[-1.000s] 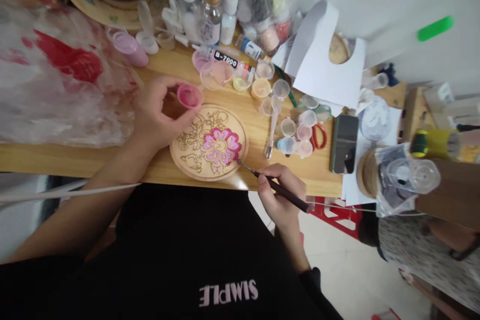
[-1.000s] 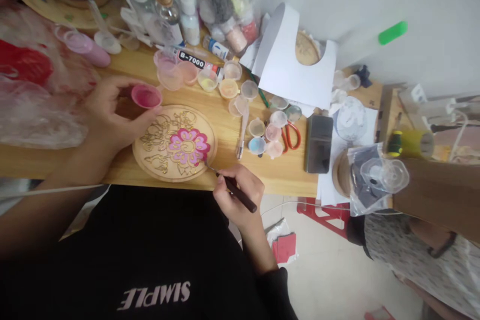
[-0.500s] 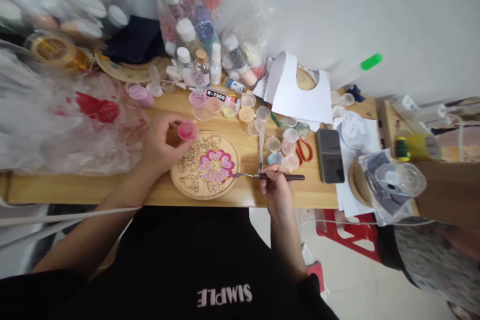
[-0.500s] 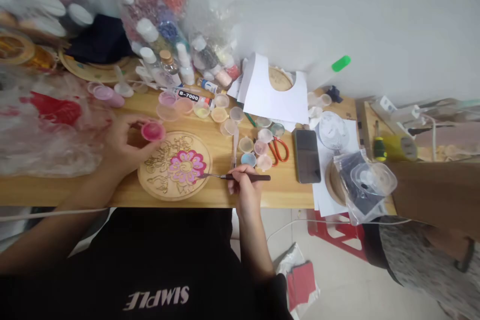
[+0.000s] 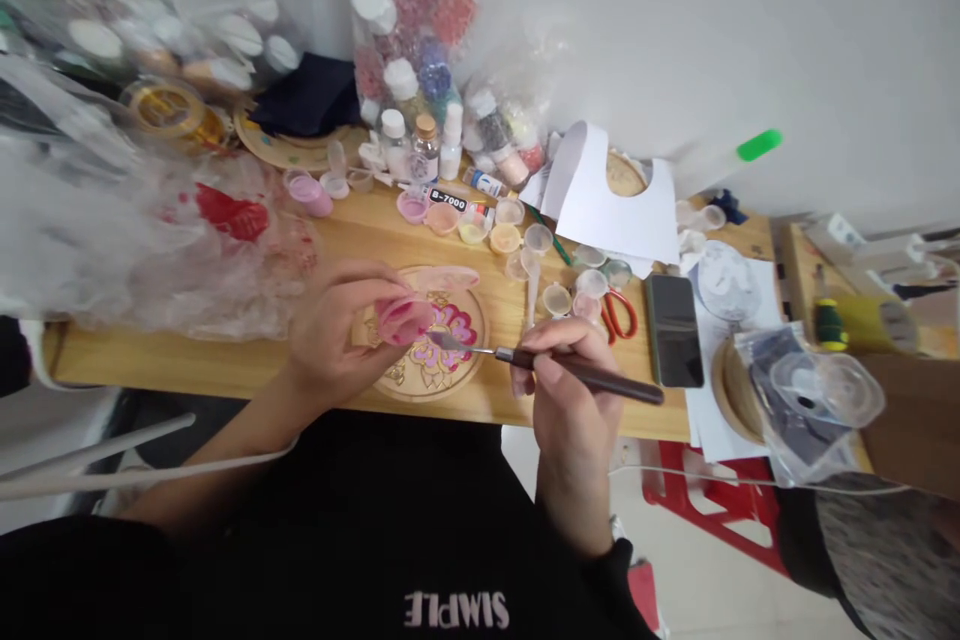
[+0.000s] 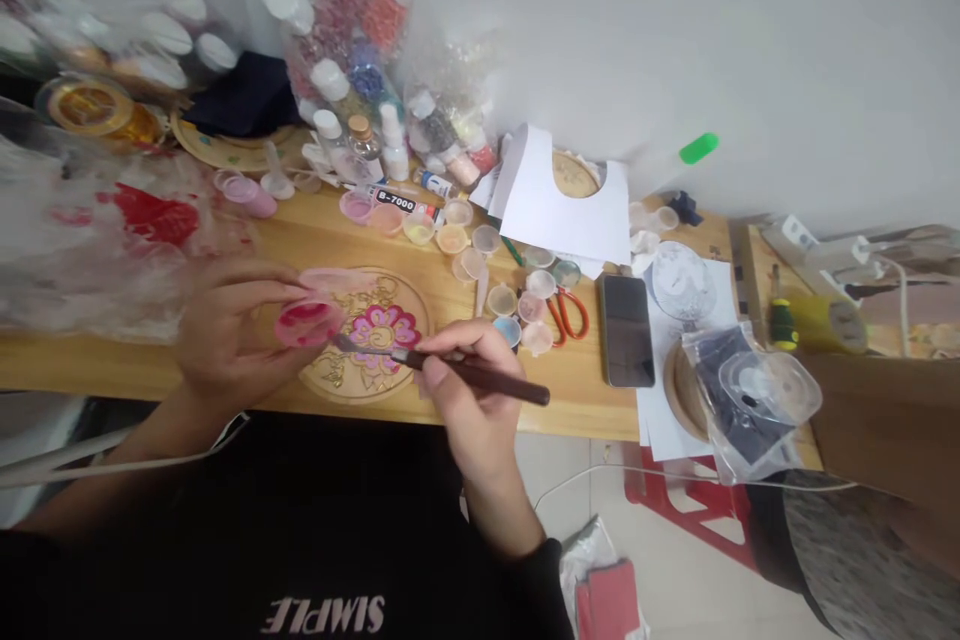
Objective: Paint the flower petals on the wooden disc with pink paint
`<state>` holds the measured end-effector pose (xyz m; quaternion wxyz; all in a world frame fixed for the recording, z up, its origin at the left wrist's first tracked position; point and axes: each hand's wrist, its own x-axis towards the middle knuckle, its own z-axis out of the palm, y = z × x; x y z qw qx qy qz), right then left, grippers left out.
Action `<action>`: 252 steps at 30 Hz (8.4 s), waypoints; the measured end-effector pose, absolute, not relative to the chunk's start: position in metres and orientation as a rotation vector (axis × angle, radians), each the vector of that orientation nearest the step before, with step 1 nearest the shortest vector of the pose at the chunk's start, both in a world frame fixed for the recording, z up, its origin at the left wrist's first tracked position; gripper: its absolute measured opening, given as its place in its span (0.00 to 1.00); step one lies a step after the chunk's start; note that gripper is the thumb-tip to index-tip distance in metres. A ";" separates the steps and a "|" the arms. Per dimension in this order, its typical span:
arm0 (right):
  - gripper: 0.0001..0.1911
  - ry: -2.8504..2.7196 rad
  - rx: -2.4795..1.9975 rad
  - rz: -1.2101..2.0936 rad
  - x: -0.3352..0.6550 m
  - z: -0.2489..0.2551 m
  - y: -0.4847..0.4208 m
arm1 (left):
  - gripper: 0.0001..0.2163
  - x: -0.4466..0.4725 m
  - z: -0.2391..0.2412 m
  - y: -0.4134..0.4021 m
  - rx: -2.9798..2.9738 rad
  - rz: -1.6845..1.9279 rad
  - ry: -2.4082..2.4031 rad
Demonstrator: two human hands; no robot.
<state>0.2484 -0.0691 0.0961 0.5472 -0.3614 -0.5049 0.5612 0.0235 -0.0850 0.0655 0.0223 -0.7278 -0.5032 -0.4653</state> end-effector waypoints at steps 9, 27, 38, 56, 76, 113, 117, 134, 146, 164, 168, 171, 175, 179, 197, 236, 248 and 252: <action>0.10 -1.695 -0.892 0.848 0.232 0.137 -0.072 | 0.23 0.015 0.072 -0.082 -2.247 -1.340 -1.498; 0.05 -1.769 -0.880 0.764 0.222 0.144 -0.075 | 0.15 0.020 0.067 -0.078 -1.997 -1.530 -1.643; 0.14 -1.880 -0.874 0.687 0.229 0.141 -0.068 | 0.21 0.013 0.083 -0.072 -2.266 -1.296 -1.413; 0.07 -1.270 -0.816 1.397 0.214 0.110 -0.043 | 0.14 0.010 0.081 -0.067 -2.181 -1.359 -1.246; 0.07 -0.853 -0.843 1.495 0.204 0.100 -0.059 | 0.19 0.012 0.068 -0.069 -2.060 -1.356 -1.380; 0.07 -1.659 -1.355 0.932 0.280 0.060 -0.111 | 0.29 -0.015 -0.014 -0.055 -2.130 -1.490 -1.824; 0.07 -1.674 -1.321 0.908 0.282 0.059 -0.111 | 0.32 -0.012 -0.010 -0.054 -2.121 -1.541 -1.945; 0.05 -1.687 -1.328 0.912 0.281 0.060 -0.106 | 0.25 -0.008 -0.013 -0.054 -2.113 -1.549 -1.864; 0.07 -1.672 -1.289 0.963 0.282 0.057 -0.107 | 0.25 -0.007 -0.011 -0.054 -2.094 -1.543 -1.964; 0.08 -1.680 -1.207 0.921 0.283 0.055 -0.102 | 0.28 -0.015 -0.016 -0.054 -2.239 -1.472 -1.810; 0.08 -1.670 -1.229 0.935 0.284 0.055 -0.104 | 0.30 -0.015 -0.015 -0.055 -2.252 -1.508 -1.837; 0.07 -1.693 -1.244 0.921 0.283 0.056 -0.103 | 0.31 -0.013 -0.014 -0.055 -2.259 -1.555 -1.856; 0.08 -1.679 -1.227 0.916 0.282 0.057 -0.102 | 0.31 -0.012 -0.014 -0.054 -2.188 -1.617 -1.894; 0.08 -1.713 -1.238 0.888 0.281 0.057 -0.104 | 0.30 -0.012 -0.014 -0.054 -2.193 -1.537 -1.854; 0.08 -1.753 -1.228 0.858 0.278 0.060 -0.104 | 0.29 -0.012 -0.014 -0.054 -2.212 -1.414 -1.725; 0.05 -1.226 -1.375 1.245 0.285 0.038 -0.095 | 0.26 -0.010 -0.014 -0.054 -2.190 -1.483 -1.821; 0.05 -1.049 -1.301 1.296 0.284 0.041 -0.087 | 0.29 -0.010 -0.013 -0.053 -2.196 -1.489 -1.811; 0.04 -1.052 -1.288 1.314 0.284 0.040 -0.084 | 0.28 -0.011 -0.014 -0.053 -2.203 -1.504 -1.821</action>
